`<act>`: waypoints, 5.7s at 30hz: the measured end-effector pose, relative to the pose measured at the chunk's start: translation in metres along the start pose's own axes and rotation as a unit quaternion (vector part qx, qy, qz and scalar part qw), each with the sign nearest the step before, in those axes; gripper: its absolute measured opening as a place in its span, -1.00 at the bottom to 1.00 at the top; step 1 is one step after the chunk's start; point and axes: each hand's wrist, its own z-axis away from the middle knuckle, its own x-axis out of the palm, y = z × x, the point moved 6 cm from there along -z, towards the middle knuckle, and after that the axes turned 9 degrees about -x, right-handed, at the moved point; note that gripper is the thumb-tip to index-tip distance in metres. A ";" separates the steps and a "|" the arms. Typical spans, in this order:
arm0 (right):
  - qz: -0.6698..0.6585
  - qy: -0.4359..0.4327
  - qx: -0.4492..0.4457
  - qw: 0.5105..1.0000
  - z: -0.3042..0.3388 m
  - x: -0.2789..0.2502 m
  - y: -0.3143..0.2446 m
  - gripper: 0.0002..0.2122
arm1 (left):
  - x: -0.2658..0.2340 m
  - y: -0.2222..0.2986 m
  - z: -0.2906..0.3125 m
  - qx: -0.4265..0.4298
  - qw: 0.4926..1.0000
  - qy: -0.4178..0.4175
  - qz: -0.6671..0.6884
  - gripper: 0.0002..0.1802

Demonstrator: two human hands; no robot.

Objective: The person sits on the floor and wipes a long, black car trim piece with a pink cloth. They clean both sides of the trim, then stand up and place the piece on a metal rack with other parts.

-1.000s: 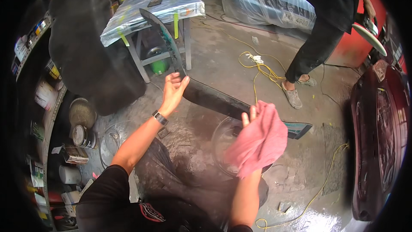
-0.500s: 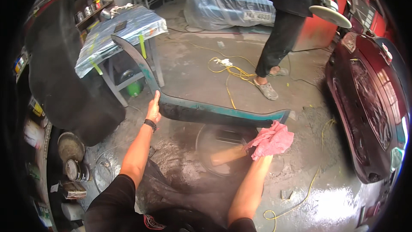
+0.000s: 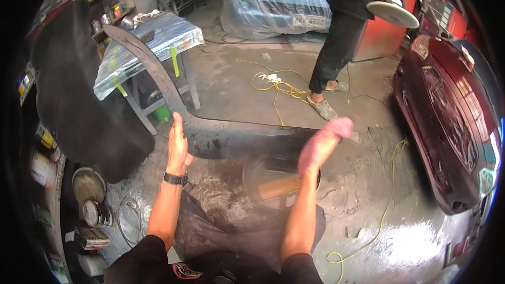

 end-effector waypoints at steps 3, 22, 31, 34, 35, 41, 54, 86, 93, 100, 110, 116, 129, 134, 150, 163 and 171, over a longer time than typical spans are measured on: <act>0.225 -0.112 -0.179 0.951 0.041 0.046 -0.055 -0.53 | 0.034 0.021 0.028 -0.002 0.995 -0.074 0.064 -0.38; 0.167 -0.127 -0.295 0.932 0.005 0.021 -0.096 -0.55 | -0.003 0.086 0.031 0.024 0.975 -0.181 0.129 -0.39; 0.110 -0.009 -0.174 0.979 -0.106 -0.048 0.011 -0.57 | -0.016 0.116 0.031 0.052 0.975 -0.178 0.123 -0.44; 0.158 0.012 -0.148 0.976 -0.061 -0.016 -0.010 -0.57 | -0.011 0.115 0.028 0.059 0.973 -0.188 0.120 -0.44; 0.142 -0.007 -0.169 0.975 -0.037 -0.001 -0.029 -0.57 | -0.004 0.107 0.025 0.057 0.974 -0.186 0.115 -0.46; 0.124 -0.124 -0.237 0.955 0.022 0.038 -0.082 -0.62 | 0.016 0.081 0.010 0.036 0.980 -0.159 0.118 -0.48; 0.152 -0.124 -0.141 0.970 -0.166 -0.086 -0.052 -0.73 | 0.029 0.126 -0.027 -0.157 0.981 -0.100 0.061 -0.30; -0.173 0.134 0.244 0.945 -0.161 -0.324 -0.409 -0.71 | 0.105 0.400 0.111 -0.173 0.984 -0.032 0.013 -0.21; 0.176 -0.004 -0.077 0.981 -0.229 -0.297 -0.463 -0.66 | 0.154 0.454 0.147 -0.143 0.987 -0.062 0.033 -0.17; 0.236 0.054 -0.016 0.970 -0.178 -0.263 -0.463 -0.66 | 0.152 0.443 0.154 -0.165 0.971 -0.139 0.102 -0.31; 0.031 0.086 0.297 0.950 -0.148 -0.229 -0.451 -0.65 | 0.142 0.475 0.161 -0.131 0.974 -0.156 0.101 -0.42; -0.493 0.298 0.235 0.782 -0.159 -0.318 -0.427 -0.57 | 0.121 0.502 0.161 -0.105 0.988 -0.089 0.075 -0.45; 0.170 -0.221 -0.204 0.938 -0.074 -0.159 -0.588 -0.73 | 0.189 0.504 0.186 -0.083 0.980 -0.174 0.053 -0.50; 0.132 -0.223 -0.274 0.926 -0.028 -0.075 -0.624 -0.69 | 0.215 0.488 0.195 -0.088 0.983 -0.156 -0.047 -0.51; 0.128 -0.302 -0.399 0.856 -0.059 0.009 -0.742 -0.54 | 0.254 0.456 0.196 -0.110 0.870 -0.448 0.174 0.16; 0.049 0.013 -0.381 0.923 -0.169 -0.054 -0.734 -0.68 | 0.275 0.511 0.237 0.150 0.823 -0.479 -0.267 -0.16; 0.085 -0.161 -0.390 0.903 -0.092 -0.003 -0.744 -0.56 | 0.280 0.514 0.211 0.094 0.889 -0.395 -0.211 -0.14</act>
